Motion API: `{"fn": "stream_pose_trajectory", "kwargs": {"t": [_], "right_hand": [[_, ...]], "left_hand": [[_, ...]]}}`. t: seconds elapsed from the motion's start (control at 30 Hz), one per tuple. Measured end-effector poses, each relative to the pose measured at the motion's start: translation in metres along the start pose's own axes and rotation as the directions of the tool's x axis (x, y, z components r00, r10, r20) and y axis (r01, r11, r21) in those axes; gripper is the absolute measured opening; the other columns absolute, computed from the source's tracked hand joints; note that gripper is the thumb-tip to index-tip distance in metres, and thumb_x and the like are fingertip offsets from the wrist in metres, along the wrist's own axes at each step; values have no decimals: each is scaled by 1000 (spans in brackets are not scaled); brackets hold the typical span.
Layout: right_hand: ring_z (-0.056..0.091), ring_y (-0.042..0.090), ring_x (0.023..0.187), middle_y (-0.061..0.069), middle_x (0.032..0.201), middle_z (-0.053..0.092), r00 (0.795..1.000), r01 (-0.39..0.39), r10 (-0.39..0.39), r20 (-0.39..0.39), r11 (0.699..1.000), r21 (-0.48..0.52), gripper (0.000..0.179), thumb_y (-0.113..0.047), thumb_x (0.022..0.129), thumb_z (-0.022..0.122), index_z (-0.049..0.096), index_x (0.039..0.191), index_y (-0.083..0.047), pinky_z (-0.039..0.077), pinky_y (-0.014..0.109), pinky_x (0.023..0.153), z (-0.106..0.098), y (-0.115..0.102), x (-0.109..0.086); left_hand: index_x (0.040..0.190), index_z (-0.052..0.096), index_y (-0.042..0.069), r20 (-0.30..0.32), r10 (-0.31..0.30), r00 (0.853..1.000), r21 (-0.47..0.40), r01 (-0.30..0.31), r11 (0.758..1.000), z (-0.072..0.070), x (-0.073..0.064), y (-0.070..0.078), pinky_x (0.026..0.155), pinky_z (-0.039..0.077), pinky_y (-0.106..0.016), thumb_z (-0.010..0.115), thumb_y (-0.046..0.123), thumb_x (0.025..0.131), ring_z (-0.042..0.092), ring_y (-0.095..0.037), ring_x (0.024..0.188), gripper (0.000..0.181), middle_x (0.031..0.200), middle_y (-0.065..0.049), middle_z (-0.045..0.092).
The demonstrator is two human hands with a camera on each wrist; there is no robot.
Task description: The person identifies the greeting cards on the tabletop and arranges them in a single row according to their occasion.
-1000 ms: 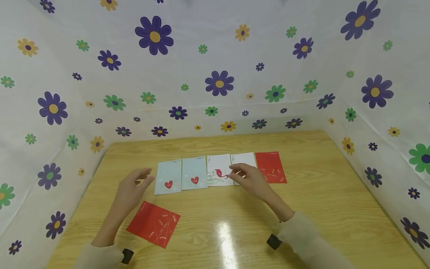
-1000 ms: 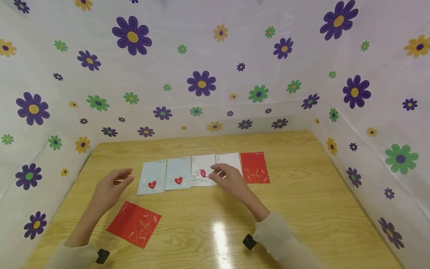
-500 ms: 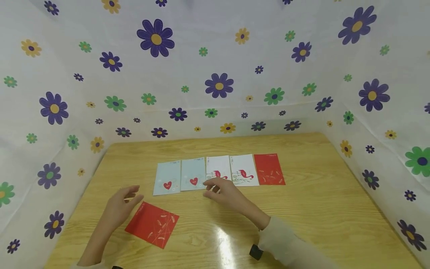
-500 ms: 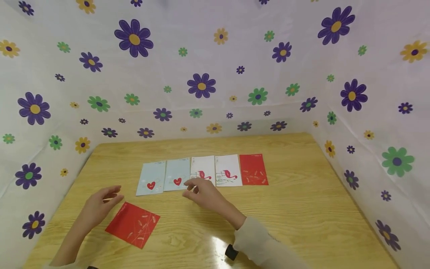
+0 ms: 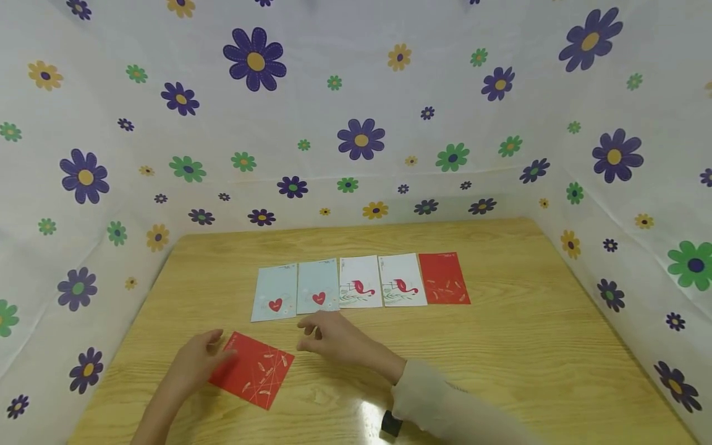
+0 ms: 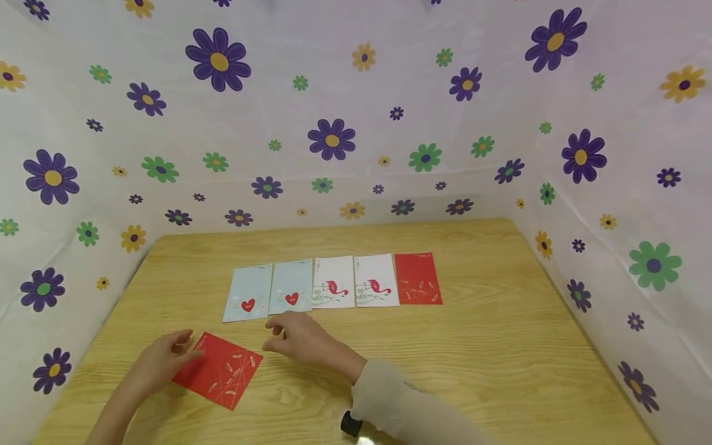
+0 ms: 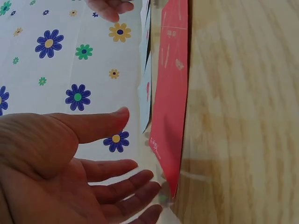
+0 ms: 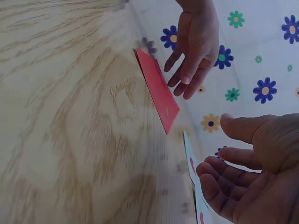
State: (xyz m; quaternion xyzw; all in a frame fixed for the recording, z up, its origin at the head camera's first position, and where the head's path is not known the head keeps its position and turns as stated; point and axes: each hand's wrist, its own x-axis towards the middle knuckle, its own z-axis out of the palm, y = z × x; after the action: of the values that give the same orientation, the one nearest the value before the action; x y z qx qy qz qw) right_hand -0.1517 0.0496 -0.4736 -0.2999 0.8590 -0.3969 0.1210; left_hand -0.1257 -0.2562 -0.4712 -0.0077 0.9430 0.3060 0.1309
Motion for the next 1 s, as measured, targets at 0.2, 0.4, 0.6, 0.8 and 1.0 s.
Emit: {"fn": "stream_pose_trajectory", "kwargs": {"t": [0.2,0.4,0.6,0.8,1.0], "right_hand": [[59,2,80,2,106,72,1000,10,-9,12,998,-65,40,-24,94,78,70,127,-2,49,16,73,15,-10,18],[62,7,100,1,116,71,997,19,-3,80,981,-194,47,-29,92,81,68,132,-7,49,17,84,32,-21,41],[55,9,121,-1,135,63,980,143,-89,176,935,-323,56,-32,94,78,60,142,-10,41,18,103,51,-26,62],[53,9,124,-3,141,60,969,219,-145,200,880,-422,58,-34,95,76,58,146,-13,38,16,105,62,-34,76],[51,9,125,-7,146,57,959,245,-137,248,839,-486,59,-37,95,76,57,147,-16,37,14,104,69,-41,87]], "left_hand": [[139,44,-21,-1,-44,999,66,44,997,-3,-11,-8,98,47,-64,73,35,96,53,-56,122,77,134,-40,54],[134,49,-20,18,-136,991,100,133,986,5,-19,-12,88,52,-57,78,45,91,60,-44,103,83,116,-34,61],[130,49,-20,-21,-134,991,144,136,980,13,-30,-11,82,53,-60,81,47,86,56,-42,99,86,112,-33,55],[123,48,-18,-59,-120,991,171,129,977,20,-32,-12,76,54,-58,84,40,83,54,-42,94,79,106,-32,53],[117,50,-16,-55,-112,992,142,119,983,20,-34,-10,72,53,-56,83,33,85,57,-39,86,67,100,-29,54]]}}
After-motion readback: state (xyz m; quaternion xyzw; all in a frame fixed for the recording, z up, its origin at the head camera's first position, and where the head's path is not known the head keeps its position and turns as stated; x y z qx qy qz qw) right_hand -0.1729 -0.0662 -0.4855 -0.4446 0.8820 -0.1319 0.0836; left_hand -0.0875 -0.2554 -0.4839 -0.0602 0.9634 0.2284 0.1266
